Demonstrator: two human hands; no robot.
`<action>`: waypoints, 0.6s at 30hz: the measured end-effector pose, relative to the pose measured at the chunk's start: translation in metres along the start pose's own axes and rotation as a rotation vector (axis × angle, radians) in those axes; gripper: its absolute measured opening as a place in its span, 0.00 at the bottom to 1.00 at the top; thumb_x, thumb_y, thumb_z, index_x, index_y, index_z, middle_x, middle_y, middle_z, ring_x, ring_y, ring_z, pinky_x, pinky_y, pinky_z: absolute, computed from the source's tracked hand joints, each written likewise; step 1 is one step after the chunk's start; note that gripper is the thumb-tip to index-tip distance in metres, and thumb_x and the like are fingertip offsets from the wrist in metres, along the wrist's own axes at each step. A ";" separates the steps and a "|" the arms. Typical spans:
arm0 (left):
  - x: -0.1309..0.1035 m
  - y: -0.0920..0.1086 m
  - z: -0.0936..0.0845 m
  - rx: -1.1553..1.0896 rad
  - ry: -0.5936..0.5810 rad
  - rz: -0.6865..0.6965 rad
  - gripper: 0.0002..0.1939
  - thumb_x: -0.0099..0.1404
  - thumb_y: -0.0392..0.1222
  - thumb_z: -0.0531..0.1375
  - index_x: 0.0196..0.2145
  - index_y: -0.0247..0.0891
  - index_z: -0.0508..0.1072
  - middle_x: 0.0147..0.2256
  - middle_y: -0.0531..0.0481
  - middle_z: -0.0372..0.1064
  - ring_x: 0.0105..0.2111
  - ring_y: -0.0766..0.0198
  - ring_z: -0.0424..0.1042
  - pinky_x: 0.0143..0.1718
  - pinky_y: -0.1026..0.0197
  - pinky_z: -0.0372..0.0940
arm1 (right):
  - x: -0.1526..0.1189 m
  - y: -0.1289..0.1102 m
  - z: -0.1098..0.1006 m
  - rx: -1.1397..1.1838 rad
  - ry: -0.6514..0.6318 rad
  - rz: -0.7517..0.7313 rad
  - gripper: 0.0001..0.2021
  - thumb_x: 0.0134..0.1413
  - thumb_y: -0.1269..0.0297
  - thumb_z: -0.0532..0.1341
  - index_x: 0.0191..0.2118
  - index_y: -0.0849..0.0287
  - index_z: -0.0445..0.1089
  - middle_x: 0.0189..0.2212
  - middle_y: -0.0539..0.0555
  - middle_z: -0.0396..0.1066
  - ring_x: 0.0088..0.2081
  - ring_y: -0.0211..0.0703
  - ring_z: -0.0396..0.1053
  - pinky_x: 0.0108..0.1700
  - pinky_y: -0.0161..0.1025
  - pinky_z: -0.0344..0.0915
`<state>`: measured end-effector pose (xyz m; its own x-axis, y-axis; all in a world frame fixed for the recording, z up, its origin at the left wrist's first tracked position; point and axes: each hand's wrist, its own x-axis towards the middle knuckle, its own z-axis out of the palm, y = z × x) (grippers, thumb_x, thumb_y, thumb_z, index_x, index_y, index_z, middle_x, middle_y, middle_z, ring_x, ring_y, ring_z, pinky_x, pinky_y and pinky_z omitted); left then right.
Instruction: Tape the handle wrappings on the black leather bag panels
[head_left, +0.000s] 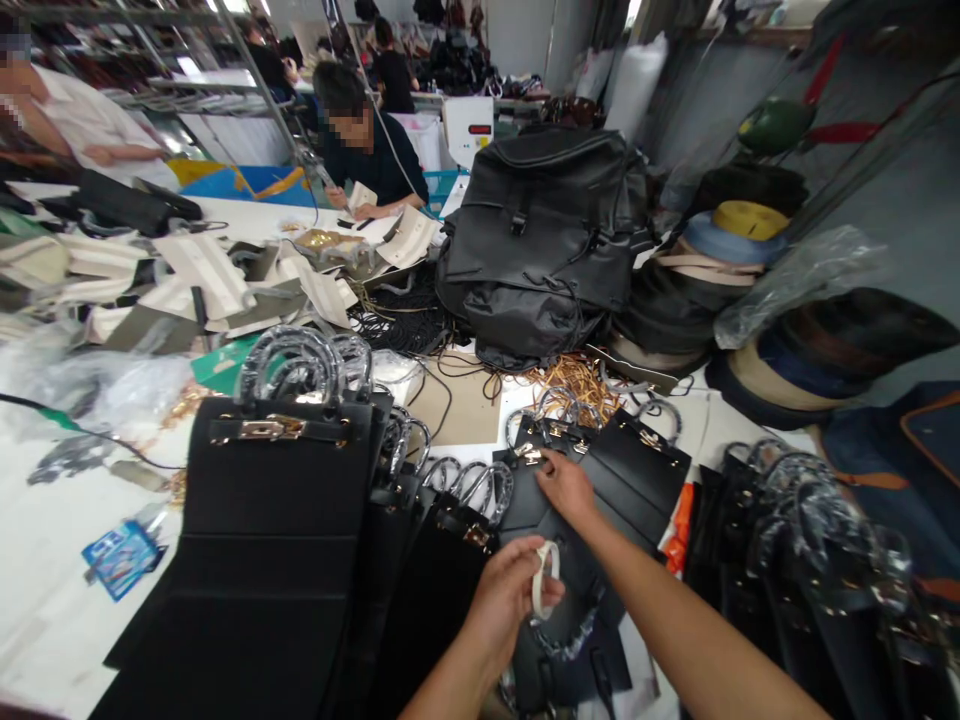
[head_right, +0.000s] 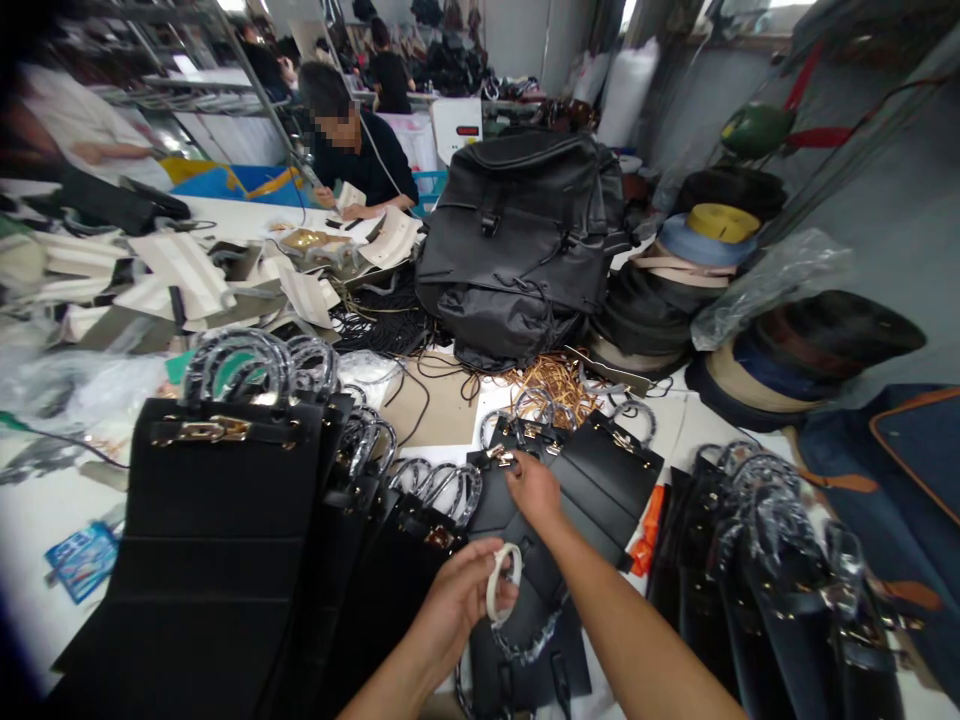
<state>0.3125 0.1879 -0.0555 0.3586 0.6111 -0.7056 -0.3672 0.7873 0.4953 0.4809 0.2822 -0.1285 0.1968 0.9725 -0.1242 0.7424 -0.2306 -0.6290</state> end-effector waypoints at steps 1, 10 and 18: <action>-0.004 0.001 0.001 0.018 0.001 0.038 0.20 0.51 0.43 0.66 0.42 0.36 0.71 0.37 0.46 0.73 0.28 0.62 0.75 0.32 0.60 0.68 | -0.010 0.000 -0.008 0.041 0.003 0.006 0.17 0.54 0.62 0.57 0.50 0.54 0.70 0.31 0.50 0.75 0.31 0.41 0.71 0.35 0.36 0.64; -0.018 -0.011 0.008 0.193 0.002 0.333 0.29 0.49 0.40 0.69 0.49 0.38 0.65 0.39 0.49 0.67 0.29 0.66 0.73 0.36 0.60 0.67 | -0.122 -0.032 -0.069 0.523 -0.264 -0.057 0.12 0.52 0.55 0.62 0.38 0.56 0.76 0.30 0.52 0.72 0.30 0.40 0.70 0.33 0.36 0.67; -0.027 -0.016 0.008 0.446 0.017 0.446 0.26 0.54 0.34 0.62 0.51 0.39 0.65 0.40 0.49 0.68 0.29 0.68 0.73 0.34 0.64 0.66 | -0.134 -0.043 -0.076 0.331 -0.228 -0.186 0.09 0.56 0.60 0.59 0.30 0.54 0.75 0.27 0.50 0.69 0.31 0.40 0.68 0.34 0.35 0.62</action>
<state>0.3151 0.1594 -0.0402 0.2389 0.8901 -0.3882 -0.0838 0.4171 0.9050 0.4715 0.1597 -0.0267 -0.0950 0.9872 -0.1285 0.4993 -0.0644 -0.8640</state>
